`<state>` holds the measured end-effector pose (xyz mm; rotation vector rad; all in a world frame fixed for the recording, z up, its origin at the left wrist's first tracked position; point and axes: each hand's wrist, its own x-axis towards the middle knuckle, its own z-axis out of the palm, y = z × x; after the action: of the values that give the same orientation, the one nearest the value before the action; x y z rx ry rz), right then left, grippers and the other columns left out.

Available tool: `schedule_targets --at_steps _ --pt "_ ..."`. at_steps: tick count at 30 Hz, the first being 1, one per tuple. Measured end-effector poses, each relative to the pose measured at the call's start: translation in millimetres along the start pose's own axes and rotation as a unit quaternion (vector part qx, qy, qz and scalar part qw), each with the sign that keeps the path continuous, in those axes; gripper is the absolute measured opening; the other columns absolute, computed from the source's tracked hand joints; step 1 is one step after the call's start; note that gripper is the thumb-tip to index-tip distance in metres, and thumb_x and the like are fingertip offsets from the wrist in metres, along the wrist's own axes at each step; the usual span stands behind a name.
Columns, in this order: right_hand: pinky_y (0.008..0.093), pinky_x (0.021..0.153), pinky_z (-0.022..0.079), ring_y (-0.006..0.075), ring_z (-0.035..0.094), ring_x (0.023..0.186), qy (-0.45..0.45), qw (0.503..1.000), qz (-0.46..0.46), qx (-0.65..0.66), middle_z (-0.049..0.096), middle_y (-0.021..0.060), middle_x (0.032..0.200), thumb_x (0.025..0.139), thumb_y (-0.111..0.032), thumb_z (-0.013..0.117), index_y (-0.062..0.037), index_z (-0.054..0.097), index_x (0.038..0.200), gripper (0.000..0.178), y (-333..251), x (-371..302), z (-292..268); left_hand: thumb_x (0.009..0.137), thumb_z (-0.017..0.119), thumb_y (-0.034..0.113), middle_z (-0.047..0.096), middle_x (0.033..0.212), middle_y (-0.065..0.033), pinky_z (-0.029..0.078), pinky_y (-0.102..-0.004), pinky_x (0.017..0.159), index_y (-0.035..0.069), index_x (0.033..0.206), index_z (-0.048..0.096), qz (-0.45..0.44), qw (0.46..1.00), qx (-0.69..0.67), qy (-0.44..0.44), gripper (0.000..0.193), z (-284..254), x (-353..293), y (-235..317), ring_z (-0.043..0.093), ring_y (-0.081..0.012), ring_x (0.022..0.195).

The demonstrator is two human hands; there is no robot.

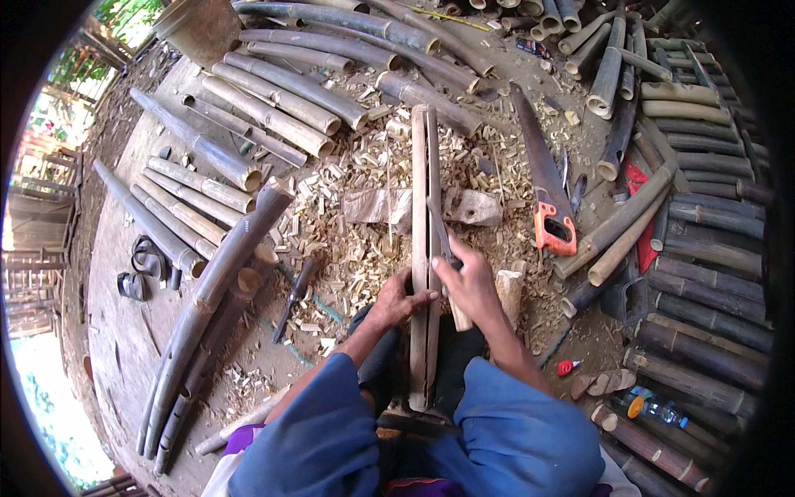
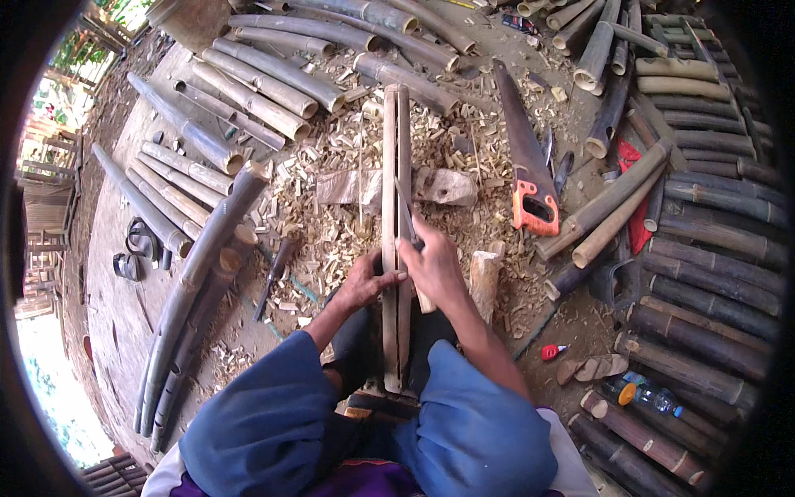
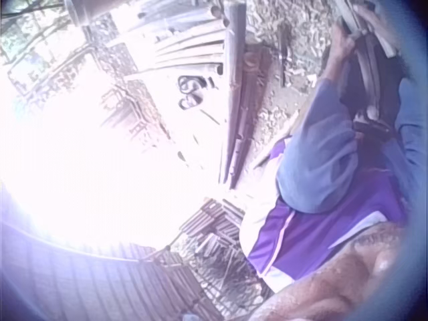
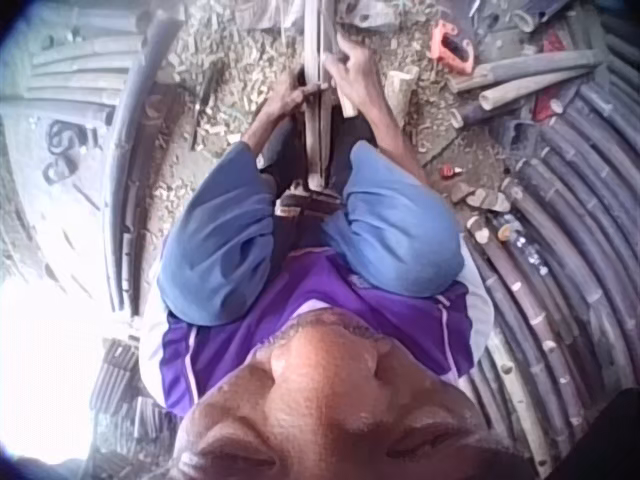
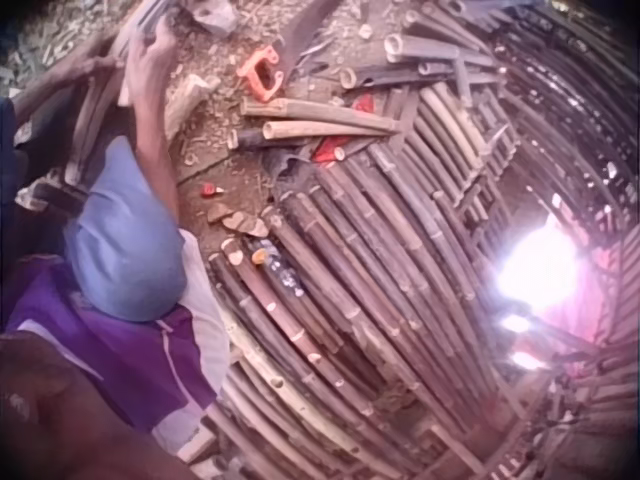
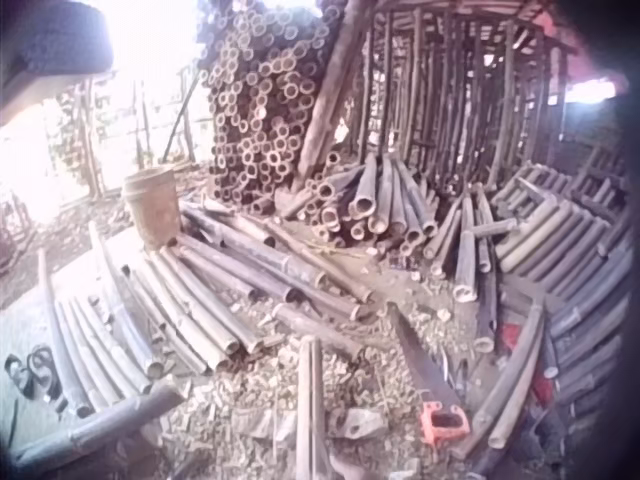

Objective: The person splits a long bamboo pole in half using a metal wedge and a wooden mallet. They repeatedly strike the wedge to drive it through the bamboo, then use a knife to refine the split and separate the halves.

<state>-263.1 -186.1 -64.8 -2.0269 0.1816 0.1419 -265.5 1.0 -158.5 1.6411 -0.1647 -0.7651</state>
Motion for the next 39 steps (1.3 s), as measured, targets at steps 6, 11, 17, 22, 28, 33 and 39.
schedule_targets --at_steps 6,11,17,22,28,33,39 --pt "0.0404 0.109 0.05 0.0372 0.066 0.122 -0.044 0.998 0.032 -0.032 0.059 0.032 0.141 0.095 -0.023 0.064 0.0085 0.056 0.142 0.056 -12 68 -17 0.084 0.087 0.026 0.074 0.107 -0.0156 0.056 -0.0384 0.092 -0.003 0.13 0.06 -0.017 0.998 -0.062 0.01 0.061 4 0 -1 0.07 -0.0214 0.099" --pt "0.0439 0.105 0.054 0.0369 0.067 0.12 -0.015 0.996 0.091 0.002 0.05 0.0335 0.15 0.095 -0.024 0.061 0.0109 0.05 0.145 0.062 -21 106 -21 0.085 0.086 0.028 0.074 0.105 -0.0158 0.056 -0.038 0.089 -0.003 0.13 0.059 -0.052 0.998 -0.033 0.004 0.061 5 2 5 0.071 -0.0213 0.096" --pt "0.0433 0.116 0.046 0.0383 0.058 0.134 -0.034 0.998 0.007 -0.056 0.047 0.0344 0.152 0.095 -0.023 0.061 0.0126 0.047 0.147 0.064 -16 80 -22 0.084 0.086 0.034 0.075 0.103 -0.0179 0.056 -0.0396 0.091 -0.004 0.129 0.06 -0.017 0.999 -0.037 0.022 0.064 2 -1 -1 0.071 -0.024 0.097" --pt "0.0426 0.108 0.05 0.0351 0.062 0.127 0.004 0.996 0.049 -0.068 0.061 0.0304 0.137 0.095 -0.02 0.063 0.012 0.05 0.145 0.061 -44 128 -17 0.085 0.086 0.032 0.074 0.108 -0.0173 0.056 -0.0391 0.093 -0.004 0.129 0.06 -0.033 0.999 -0.004 0.018 0.062 -4 -4 1 0.07 -0.0227 0.101" --pt "0.0337 0.063 0.06 0.0192 0.07 0.067 0.036 0.997 -0.016 -0.07 0.074 0.0191 0.101 0.097 -0.022 0.064 0.0029 0.051 0.149 0.059 -17 172 -53 0.084 0.087 0.034 0.071 0.118 -0.0197 0.054 -0.0407 0.097 -0.005 0.136 0.053 -0.025 0.999 -0.041 -0.011 0.073 15 4 5 0.068 -0.0261 0.109" --pt "0.0295 0.046 0.052 0.0138 0.062 0.054 0.009 0.963 0.058 0.262 0.065 0.0065 0.079 0.1 -0.019 0.065 -0.0004 0.054 0.144 0.048 -54 75 -55 0.076 0.089 0.032 0.065 0.121 -0.024 0.055 -0.0441 0.094 -0.003 0.14 0.041 -0.076 0.987 0.1 0.099 0.087 16 6 23 0.067 -0.0304 0.108" --pt "0.0338 0.043 0.054 0.0189 0.064 0.051 0.264 0.894 0.107 0.345 0.066 0.008 0.079 0.1 -0.03 0.067 -0.0042 0.063 0.116 0.031 17 -30 -127 0.077 0.081 0.023 0.065 0.092 -0.0172 0.062 -0.0427 0.065 0.002 0.119 0.042 0.043 0.965 0.256 0.038 0.061 -29 80 186 0.069 -0.0308 0.077"
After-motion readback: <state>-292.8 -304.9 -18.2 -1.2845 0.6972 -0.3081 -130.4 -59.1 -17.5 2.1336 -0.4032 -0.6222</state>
